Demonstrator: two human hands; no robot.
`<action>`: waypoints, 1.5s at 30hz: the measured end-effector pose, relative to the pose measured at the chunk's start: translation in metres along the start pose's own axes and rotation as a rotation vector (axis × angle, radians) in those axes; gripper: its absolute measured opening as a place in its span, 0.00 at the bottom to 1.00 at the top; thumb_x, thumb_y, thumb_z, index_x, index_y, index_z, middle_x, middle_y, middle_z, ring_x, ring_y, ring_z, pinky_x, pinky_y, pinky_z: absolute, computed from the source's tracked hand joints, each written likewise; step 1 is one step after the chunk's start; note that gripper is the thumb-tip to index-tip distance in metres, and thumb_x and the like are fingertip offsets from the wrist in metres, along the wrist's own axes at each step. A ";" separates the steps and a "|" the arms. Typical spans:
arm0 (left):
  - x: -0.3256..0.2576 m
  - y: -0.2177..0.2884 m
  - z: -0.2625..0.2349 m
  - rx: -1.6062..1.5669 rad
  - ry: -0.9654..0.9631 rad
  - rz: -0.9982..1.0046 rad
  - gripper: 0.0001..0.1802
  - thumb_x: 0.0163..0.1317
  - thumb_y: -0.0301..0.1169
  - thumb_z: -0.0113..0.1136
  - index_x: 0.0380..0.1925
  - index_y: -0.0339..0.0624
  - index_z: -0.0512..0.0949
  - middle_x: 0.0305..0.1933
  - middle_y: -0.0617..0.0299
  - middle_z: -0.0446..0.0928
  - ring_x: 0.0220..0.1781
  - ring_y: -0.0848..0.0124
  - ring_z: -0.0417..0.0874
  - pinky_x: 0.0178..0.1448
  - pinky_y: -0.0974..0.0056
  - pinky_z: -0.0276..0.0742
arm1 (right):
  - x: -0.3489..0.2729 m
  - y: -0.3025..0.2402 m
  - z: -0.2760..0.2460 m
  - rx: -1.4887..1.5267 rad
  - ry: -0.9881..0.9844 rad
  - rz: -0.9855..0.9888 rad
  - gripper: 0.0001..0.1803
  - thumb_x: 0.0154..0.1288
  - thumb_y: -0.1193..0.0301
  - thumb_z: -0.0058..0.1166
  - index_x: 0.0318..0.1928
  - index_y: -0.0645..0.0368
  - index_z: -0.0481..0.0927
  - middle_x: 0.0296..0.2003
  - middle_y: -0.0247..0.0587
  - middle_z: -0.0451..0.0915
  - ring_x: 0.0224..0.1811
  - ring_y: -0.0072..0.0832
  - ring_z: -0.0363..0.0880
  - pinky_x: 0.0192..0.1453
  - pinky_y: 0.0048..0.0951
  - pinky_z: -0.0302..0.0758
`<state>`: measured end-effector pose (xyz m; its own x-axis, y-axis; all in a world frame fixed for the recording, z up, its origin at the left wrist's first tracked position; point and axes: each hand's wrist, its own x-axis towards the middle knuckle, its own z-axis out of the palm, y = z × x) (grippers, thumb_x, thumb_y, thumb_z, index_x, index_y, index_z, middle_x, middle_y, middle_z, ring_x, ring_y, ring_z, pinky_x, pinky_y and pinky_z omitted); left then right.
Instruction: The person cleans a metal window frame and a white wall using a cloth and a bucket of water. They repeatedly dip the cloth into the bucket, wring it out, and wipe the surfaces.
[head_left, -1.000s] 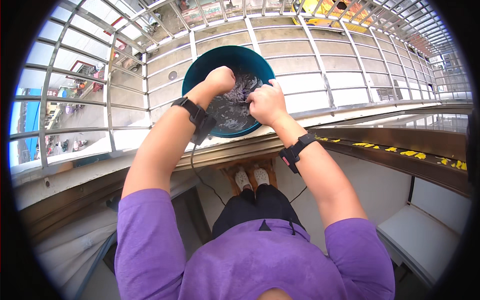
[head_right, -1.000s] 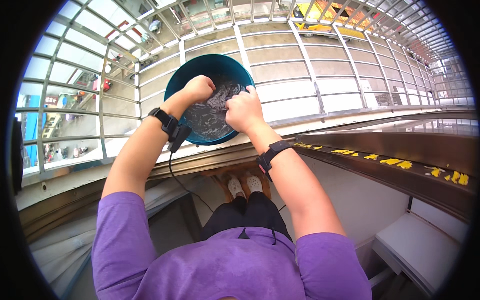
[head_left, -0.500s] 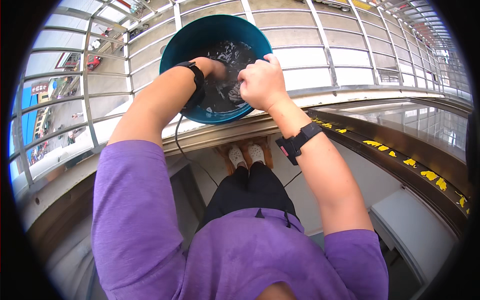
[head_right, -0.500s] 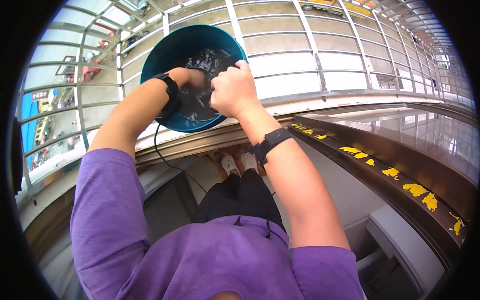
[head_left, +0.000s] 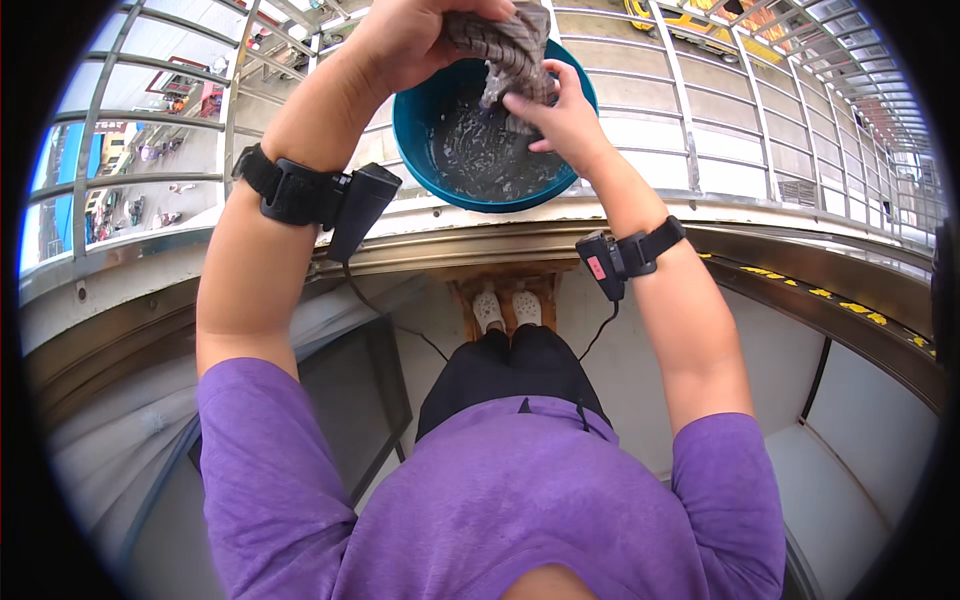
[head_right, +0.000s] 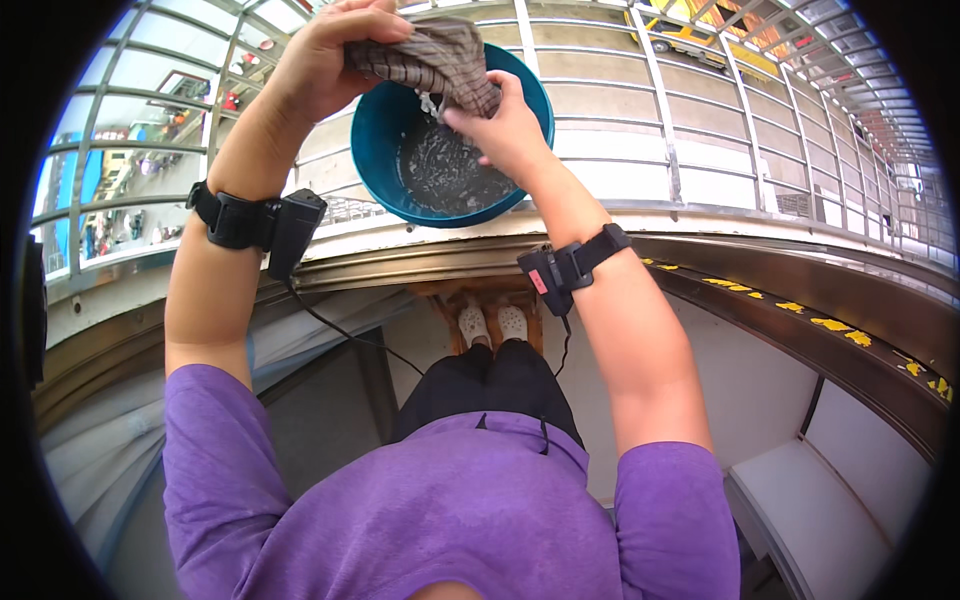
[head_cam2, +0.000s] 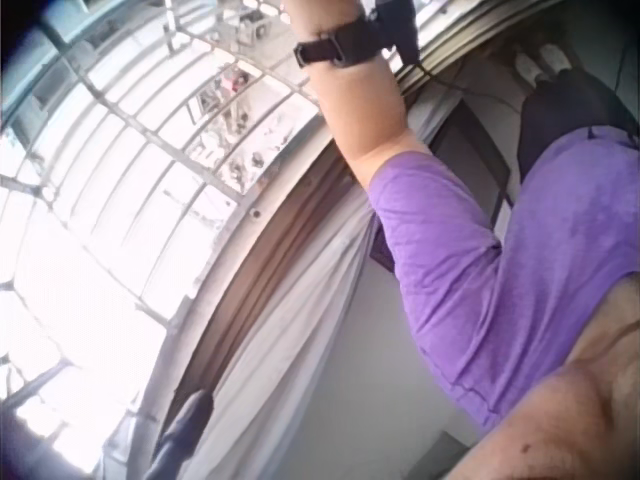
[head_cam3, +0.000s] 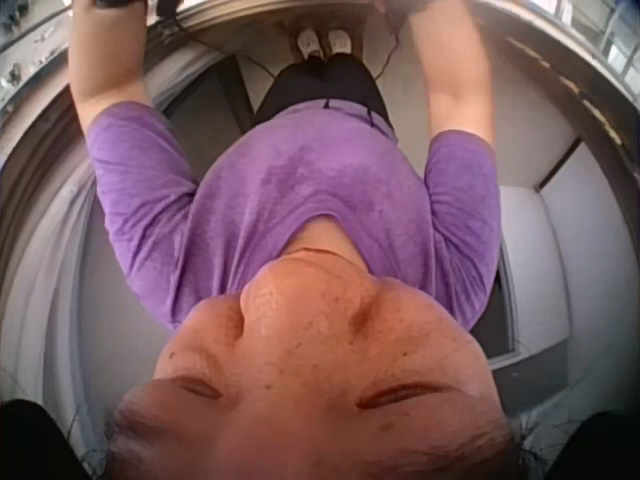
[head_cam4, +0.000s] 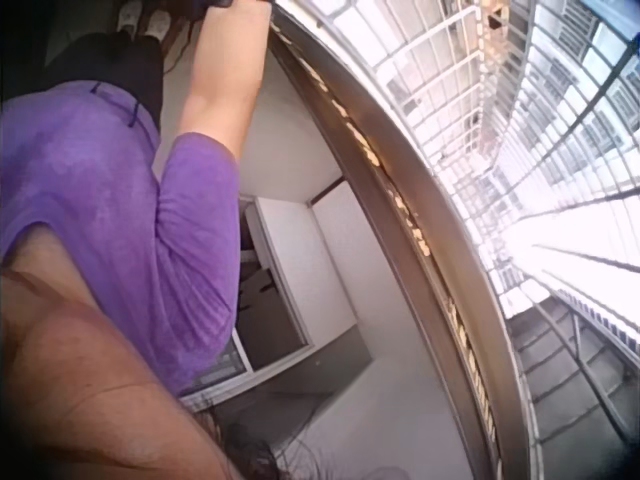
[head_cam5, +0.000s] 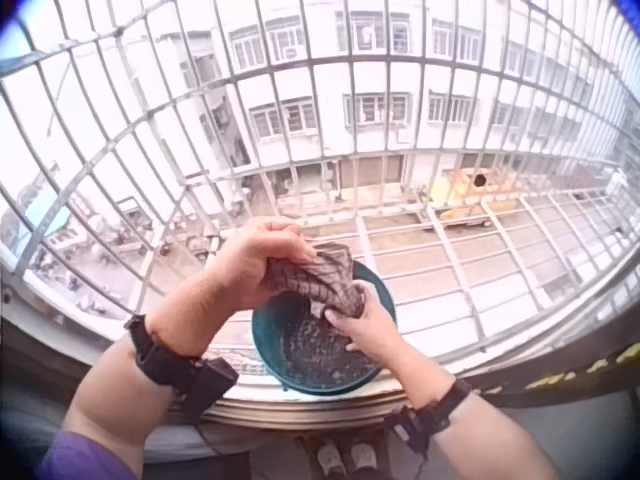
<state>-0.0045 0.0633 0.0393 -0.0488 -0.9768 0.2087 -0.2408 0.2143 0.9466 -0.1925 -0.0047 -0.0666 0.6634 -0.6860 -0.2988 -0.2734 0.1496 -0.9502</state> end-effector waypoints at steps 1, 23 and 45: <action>-0.007 0.001 0.010 -0.654 0.160 -0.284 0.09 0.57 0.32 0.59 0.32 0.38 0.76 0.28 0.65 0.77 0.33 0.70 0.81 0.39 0.68 0.76 | 0.001 -0.004 0.003 0.216 -0.042 -0.007 0.27 0.60 0.62 0.58 0.57 0.56 0.65 0.47 0.39 0.75 0.46 0.29 0.75 0.42 0.40 0.76; -0.031 -0.050 0.084 0.202 0.337 -0.020 0.10 0.51 0.26 0.65 0.31 0.39 0.73 0.31 0.68 0.73 0.35 0.78 0.74 0.43 0.72 0.71 | -0.001 0.000 -0.005 1.034 -0.337 0.248 0.39 0.62 0.36 0.38 0.61 0.53 0.59 0.62 0.51 0.63 0.61 0.54 0.66 0.60 0.72 0.57; -0.023 -0.066 0.087 0.088 0.674 0.063 0.25 0.56 0.32 0.66 0.50 0.35 0.70 0.39 0.62 0.77 0.40 0.77 0.77 0.46 0.72 0.74 | -0.003 -0.027 0.011 0.883 -0.155 0.332 0.30 0.67 0.41 0.35 0.55 0.49 0.72 0.49 0.45 0.77 0.55 0.44 0.74 0.55 0.66 0.65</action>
<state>-0.0720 0.0717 -0.0497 0.5423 -0.7405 0.3969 -0.3365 0.2414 0.9102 -0.1789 0.0011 -0.0408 0.7485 -0.4196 -0.5134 0.1182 0.8463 -0.5194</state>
